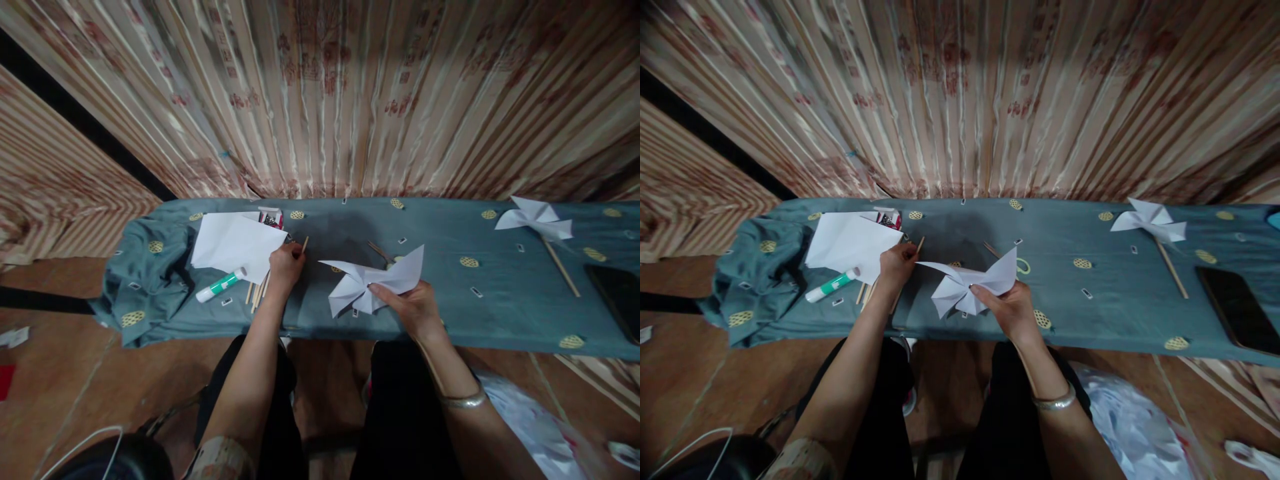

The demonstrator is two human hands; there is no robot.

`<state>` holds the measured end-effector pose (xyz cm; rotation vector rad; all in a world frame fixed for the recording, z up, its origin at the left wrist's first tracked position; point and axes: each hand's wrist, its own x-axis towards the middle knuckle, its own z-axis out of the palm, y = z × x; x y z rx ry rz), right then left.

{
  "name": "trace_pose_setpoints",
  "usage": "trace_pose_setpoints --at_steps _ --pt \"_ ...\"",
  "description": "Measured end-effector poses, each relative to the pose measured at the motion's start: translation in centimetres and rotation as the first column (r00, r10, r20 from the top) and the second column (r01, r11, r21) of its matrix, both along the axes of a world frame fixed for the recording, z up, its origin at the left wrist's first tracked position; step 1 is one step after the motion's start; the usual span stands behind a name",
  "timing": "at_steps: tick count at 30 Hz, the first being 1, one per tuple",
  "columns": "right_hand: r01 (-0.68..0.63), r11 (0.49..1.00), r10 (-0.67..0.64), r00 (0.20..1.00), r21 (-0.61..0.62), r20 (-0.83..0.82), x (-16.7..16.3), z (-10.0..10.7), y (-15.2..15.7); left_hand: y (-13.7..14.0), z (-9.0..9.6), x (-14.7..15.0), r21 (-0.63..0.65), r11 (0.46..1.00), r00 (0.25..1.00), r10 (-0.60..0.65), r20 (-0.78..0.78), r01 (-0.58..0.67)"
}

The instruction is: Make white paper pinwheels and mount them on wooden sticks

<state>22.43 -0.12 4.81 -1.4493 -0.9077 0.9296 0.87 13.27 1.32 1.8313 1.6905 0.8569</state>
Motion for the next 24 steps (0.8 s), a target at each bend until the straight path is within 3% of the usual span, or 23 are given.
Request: trace_pose_setpoints --at_steps 4,6,7,9,11,14,16,21,24 --pt "0.02 0.997 -0.03 0.989 0.069 0.145 -0.3 0.7 -0.8 -1.9 1.9 1.8 -0.039 0.999 0.973 -0.028 0.23 0.037" --pt "0.003 0.993 -0.033 0.968 0.119 0.247 -0.4 1.4 -1.6 -3.3 3.4 2.5 -0.164 0.978 0.794 -0.003 0.607 0.129" --pt "-0.019 0.989 -0.028 0.95 0.146 0.31 -0.6 1.9 -2.1 -4.1 4.3 2.8 -0.224 0.957 0.689 0.037 0.724 0.184" --pt "-0.104 0.97 -0.004 0.897 0.219 0.442 -0.9 3.0 -3.1 -5.6 6.1 3.0 -0.285 0.91 0.533 0.087 0.842 0.302" --pt "-0.231 0.914 0.012 0.837 0.333 0.547 -1.3 4.3 -4.0 -7.0 7.7 2.9 -0.306 0.871 0.472 0.1 0.876 0.384" --pt "-0.38 0.783 -0.025 0.772 0.492 0.635 -2.0 6.1 -4.7 -8.9 9.0 2.6 -0.34 0.836 0.447 0.13 0.885 0.431" --pt "-0.428 0.729 -0.063 0.735 0.534 0.675 -2.4 6.9 -4.7 -9.9 9.3 2.3 -0.352 0.827 0.456 0.133 0.88 0.439" --pt "-0.454 0.69 -0.136 0.684 0.563 0.717 -3.5 7.9 -4.3 -11.1 9.5 1.7 -0.239 0.864 0.551 -0.052 0.833 0.443" --pt "-0.443 0.673 -0.177 0.682 0.593 0.71 -4.2 8.1 -4.2 -11.3 9.4 1.1 -0.192 0.873 0.552 -0.102 0.827 0.449"
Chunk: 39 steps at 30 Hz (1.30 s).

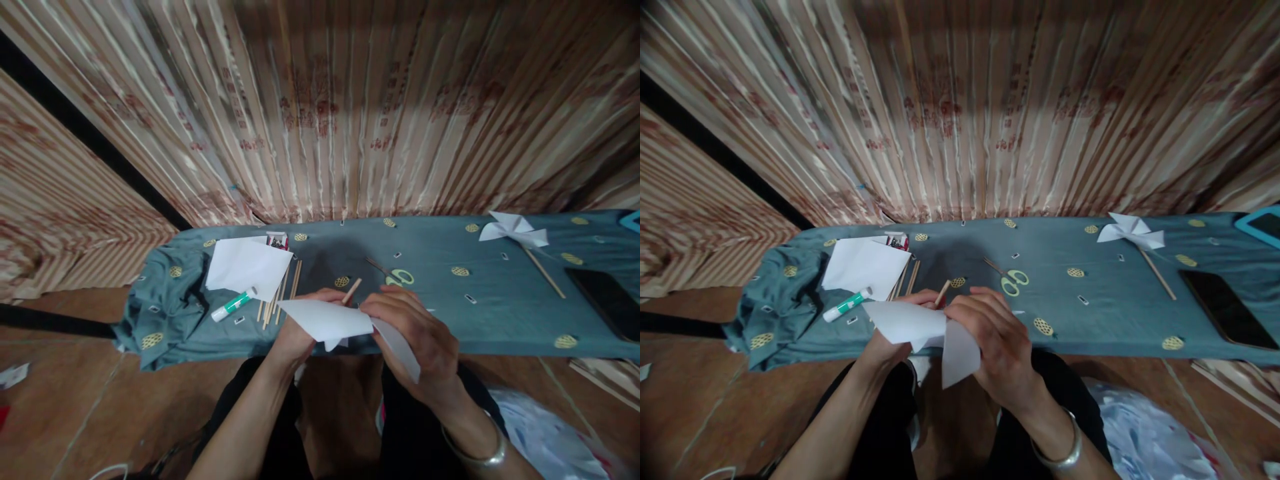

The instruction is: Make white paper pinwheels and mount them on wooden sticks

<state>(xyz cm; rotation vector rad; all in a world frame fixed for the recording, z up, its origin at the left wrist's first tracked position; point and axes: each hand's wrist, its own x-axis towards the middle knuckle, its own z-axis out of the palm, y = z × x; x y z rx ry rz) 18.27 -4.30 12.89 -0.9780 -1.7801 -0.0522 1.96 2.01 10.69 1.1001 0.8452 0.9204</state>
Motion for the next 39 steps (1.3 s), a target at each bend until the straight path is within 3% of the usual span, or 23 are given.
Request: trace_pose_setpoints --at_steps 8,30,34,39 --pt "0.038 0.999 -0.038 0.999 0.027 -0.006 -0.5 -0.1 0.3 -0.3 -1.6 -0.8 -0.033 0.999 0.999 -0.039 0.014 0.039" --pt "0.034 0.999 -0.034 0.999 -0.026 0.009 -0.2 -0.6 0.3 -0.8 -0.8 -0.5 -0.114 0.993 0.997 0.017 0.078 -0.008" --pt "0.026 0.997 -0.032 0.997 -0.078 -0.066 -0.3 -1.0 0.2 -0.8 -0.6 -0.7 -0.082 0.997 0.997 0.013 0.074 -0.007" --pt "0.023 0.973 -0.109 0.921 -0.228 -0.375 -1.0 -1.9 0.3 -0.8 -0.5 -0.6 -0.128 0.992 0.998 0.022 0.057 -0.015"
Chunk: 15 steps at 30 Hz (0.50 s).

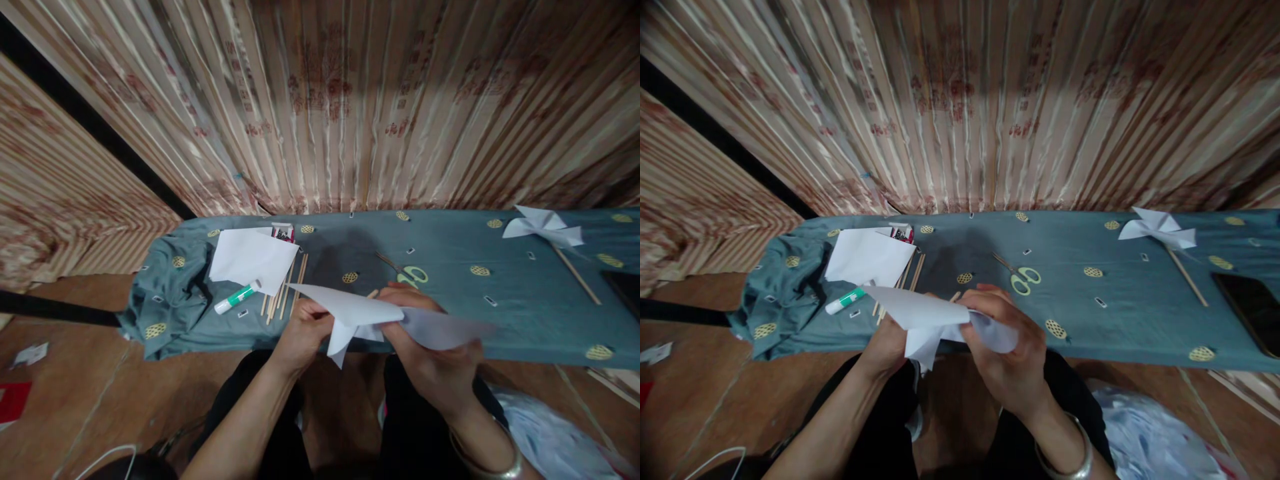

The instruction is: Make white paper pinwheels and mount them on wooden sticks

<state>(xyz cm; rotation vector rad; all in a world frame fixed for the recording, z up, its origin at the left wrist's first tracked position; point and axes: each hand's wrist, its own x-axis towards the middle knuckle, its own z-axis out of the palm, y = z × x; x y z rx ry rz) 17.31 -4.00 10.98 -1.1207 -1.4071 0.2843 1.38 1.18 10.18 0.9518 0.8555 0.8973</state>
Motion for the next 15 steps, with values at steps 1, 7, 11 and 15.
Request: trace_pose_setpoints --at_steps 1,7,11,15 --pt "0.025 0.998 -0.028 0.997 -0.049 -0.066 -0.1 -0.1 0.1 0.0 0.0 0.1 -0.008 1.0 1.0 -0.004 0.005 0.004" --pt "0.001 0.937 -0.135 0.923 -0.348 -0.361 -0.1 -1.1 1.7 0.2 -0.9 0.9 0.025 1.0 1.0 0.008 -0.011 -0.008" --pt "-0.129 0.893 -0.126 0.847 -0.431 -0.516 0.4 -2.7 2.7 0.5 -2.4 1.1 -0.011 0.999 0.998 0.035 -0.061 -0.036" --pt "-0.206 0.871 -0.167 0.729 -0.446 -0.664 0.3 -4.4 3.4 0.9 -3.7 1.3 -0.017 0.998 0.992 0.062 -0.109 -0.064"
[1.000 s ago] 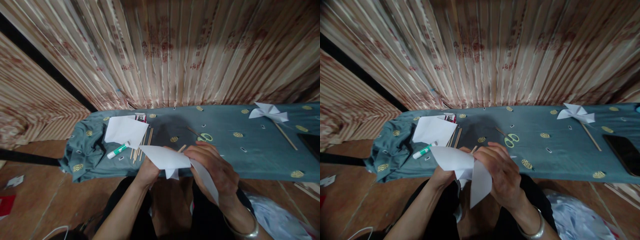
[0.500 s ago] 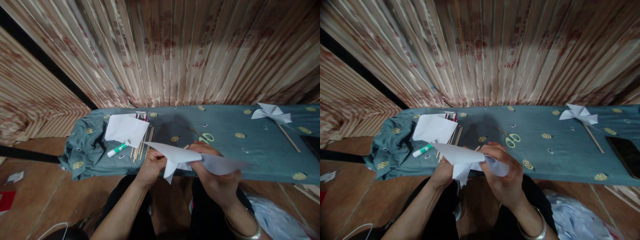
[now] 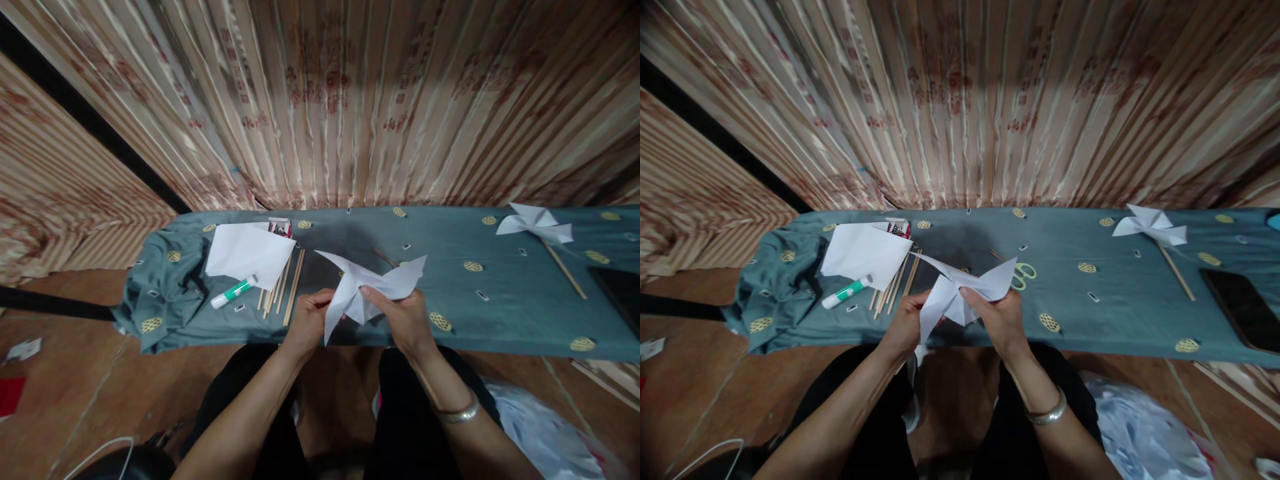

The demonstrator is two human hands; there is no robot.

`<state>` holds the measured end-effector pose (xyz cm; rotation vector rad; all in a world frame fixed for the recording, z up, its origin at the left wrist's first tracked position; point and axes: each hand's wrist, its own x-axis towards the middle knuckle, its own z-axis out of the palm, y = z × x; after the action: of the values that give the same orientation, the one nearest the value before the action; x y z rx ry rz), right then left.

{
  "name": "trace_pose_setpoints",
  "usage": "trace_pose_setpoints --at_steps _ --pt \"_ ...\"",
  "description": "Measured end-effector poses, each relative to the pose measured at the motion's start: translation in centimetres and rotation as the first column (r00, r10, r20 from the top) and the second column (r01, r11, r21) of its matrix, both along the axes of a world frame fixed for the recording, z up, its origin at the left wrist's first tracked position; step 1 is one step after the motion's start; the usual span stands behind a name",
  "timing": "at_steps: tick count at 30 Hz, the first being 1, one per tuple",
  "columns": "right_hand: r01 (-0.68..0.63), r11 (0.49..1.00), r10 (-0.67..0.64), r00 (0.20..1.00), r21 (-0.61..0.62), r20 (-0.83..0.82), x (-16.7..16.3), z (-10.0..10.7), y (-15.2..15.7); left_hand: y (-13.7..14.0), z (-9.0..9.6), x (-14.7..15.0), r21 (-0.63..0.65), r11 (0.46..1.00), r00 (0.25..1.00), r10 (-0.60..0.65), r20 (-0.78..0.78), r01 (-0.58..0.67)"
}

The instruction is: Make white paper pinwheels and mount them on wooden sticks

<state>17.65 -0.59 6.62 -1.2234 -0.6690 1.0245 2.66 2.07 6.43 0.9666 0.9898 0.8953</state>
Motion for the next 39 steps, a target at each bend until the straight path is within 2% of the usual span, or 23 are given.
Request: trace_pose_setpoints --at_steps 4,10,15,21,29,39 --pt "-0.033 0.999 0.031 0.989 -0.007 -0.144 0.1 -1.3 0.6 0.2 -1.0 0.4 -0.028 0.999 1.0 0.023 -0.011 -0.023" --pt "-0.101 0.992 0.083 0.972 -0.071 -0.221 0.4 -2.8 1.2 0.5 -2.6 0.8 -0.081 0.996 0.999 0.042 -0.013 -0.043" --pt "-0.098 0.99 0.072 0.967 -0.099 -0.244 0.5 -3.2 1.4 0.8 -3.4 1.0 -0.07 0.997 0.999 0.042 -0.025 -0.043" --pt "-0.185 0.978 0.156 0.956 -0.096 -0.246 0.6 -3.7 1.4 0.8 -3.7 1.1 -0.092 0.995 0.999 0.044 -0.032 -0.047" --pt "-0.21 0.964 0.164 0.952 -0.163 -0.258 0.6 -4.1 1.6 0.8 -4.5 0.8 -0.119 0.991 0.998 0.055 -0.036 -0.059" --pt "-0.255 0.962 0.221 0.937 -0.1 -0.269 -0.3 -4.3 1.8 0.7 -4.4 0.5 -0.146 0.986 0.997 0.074 -0.01 -0.074"
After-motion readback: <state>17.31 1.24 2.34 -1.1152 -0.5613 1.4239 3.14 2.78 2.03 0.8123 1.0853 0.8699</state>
